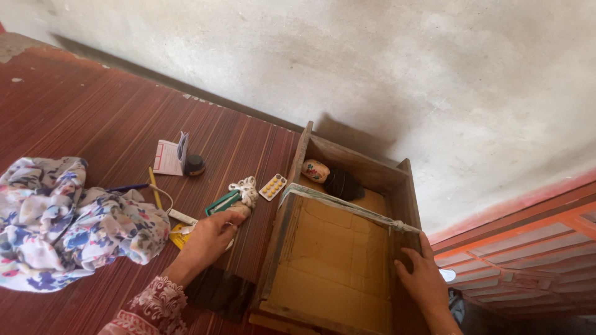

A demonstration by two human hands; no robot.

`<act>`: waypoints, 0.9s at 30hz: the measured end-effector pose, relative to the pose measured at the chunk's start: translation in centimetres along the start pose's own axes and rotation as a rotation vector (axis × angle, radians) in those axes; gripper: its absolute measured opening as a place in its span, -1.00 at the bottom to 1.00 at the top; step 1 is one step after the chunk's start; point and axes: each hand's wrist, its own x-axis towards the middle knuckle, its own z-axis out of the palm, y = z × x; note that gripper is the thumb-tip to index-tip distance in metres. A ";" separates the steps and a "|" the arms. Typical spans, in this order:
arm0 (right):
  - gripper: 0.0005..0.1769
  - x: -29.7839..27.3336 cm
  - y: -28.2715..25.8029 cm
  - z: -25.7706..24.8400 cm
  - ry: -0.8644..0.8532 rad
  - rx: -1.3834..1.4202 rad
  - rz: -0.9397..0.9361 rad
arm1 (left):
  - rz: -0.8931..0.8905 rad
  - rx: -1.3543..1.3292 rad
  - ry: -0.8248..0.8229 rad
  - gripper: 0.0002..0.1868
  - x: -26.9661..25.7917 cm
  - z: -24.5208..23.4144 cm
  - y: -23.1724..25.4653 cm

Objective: The person places various small items into a wooden drawer on a table. They handle a cloth, a small pouch, a black pouch, a stapler, a phone, a charger, pens, and a pill blister pack, arranging them inside the drawer.

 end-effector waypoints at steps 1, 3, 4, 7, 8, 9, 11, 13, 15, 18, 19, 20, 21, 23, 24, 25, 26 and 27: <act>-0.49 -0.1 0.1 0.1 -0.003 0.000 -0.002 | -0.003 0.000 0.001 -0.73 -0.3 -0.4 0.4; -0.52 0.0 0.3 0.2 0.024 0.000 -0.013 | -0.031 0.041 0.001 -0.72 -0.8 -1.2 1.3; -0.52 -0.2 0.0 0.0 0.024 0.000 -0.014 | -0.031 0.041 0.001 -0.72 -0.9 -1.6 1.0; -0.52 -0.5 -0.6 -0.8 -0.005 -0.016 -0.005 | -0.053 0.042 0.026 -0.70 -1.3 -2.8 0.4; -0.52 -0.5 -0.8 -1.0 -0.020 -0.038 0.014 | -0.092 0.036 0.020 -0.69 -1.4 -3.2 0.3; -0.52 -0.6 -1.1 -1.2 -0.034 -0.059 0.032 | -0.131 0.030 0.014 -0.69 -1.6 -3.7 0.2; -0.51 -0.5 -1.0 -1.2 -0.044 -0.070 0.028 | -0.134 0.040 0.023 -0.69 -1.9 -3.9 0.3; -0.50 -0.4 -1.0 -1.0 -0.051 -0.081 0.025 | -0.136 0.050 0.032 -0.70 -1.5 -3.6 0.4; -0.49 -0.6 -0.8 -1.0 -0.045 -0.097 0.010 | -0.029 0.098 0.036 -0.72 -0.9 -2.9 0.6; -0.46 -0.3 -0.2 -0.3 -0.057 -0.092 0.016 | 0.050 0.097 0.028 -0.71 0.5 -2.2 2.8; -0.46 -0.2 0.0 0.0 -0.052 -0.090 0.010 | 0.051 0.099 0.036 -0.71 1.2 -1.7 2.7; -0.45 -0.1 0.3 0.2 -0.053 -0.091 0.007 | 0.083 0.138 0.028 -0.71 1.8 -1.2 2.6; -0.44 0.1 0.6 0.5 -0.054 -0.093 0.004 | 0.115 0.177 0.020 -0.71 2.5 -0.7 2.5; -0.44 -0.2 -0.2 -0.3 -0.062 -0.096 0.005 | 0.054 0.302 -0.002 -0.71 2.7 0.4 2.8; -0.44 -0.6 -0.4 -0.6 -0.073 -0.100 0.013 | -0.006 0.428 -0.031 -0.70 2.8 1.2 3.0; -0.44 -0.5 -0.2 -0.5 -0.073 -0.101 0.014 | -0.005 0.426 -0.033 -0.70 3.1 1.7 2.9; -0.45 -0.4 -0.1 -0.4 -0.064 -0.091 -0.007 | -0.026 0.496 -0.033 -0.69 3.4 2.1 2.8; -0.45 -0.3 0.0 -0.3 -0.056 -0.082 -0.027 | -0.048 0.566 -0.033 -0.68 3.7 2.5 2.8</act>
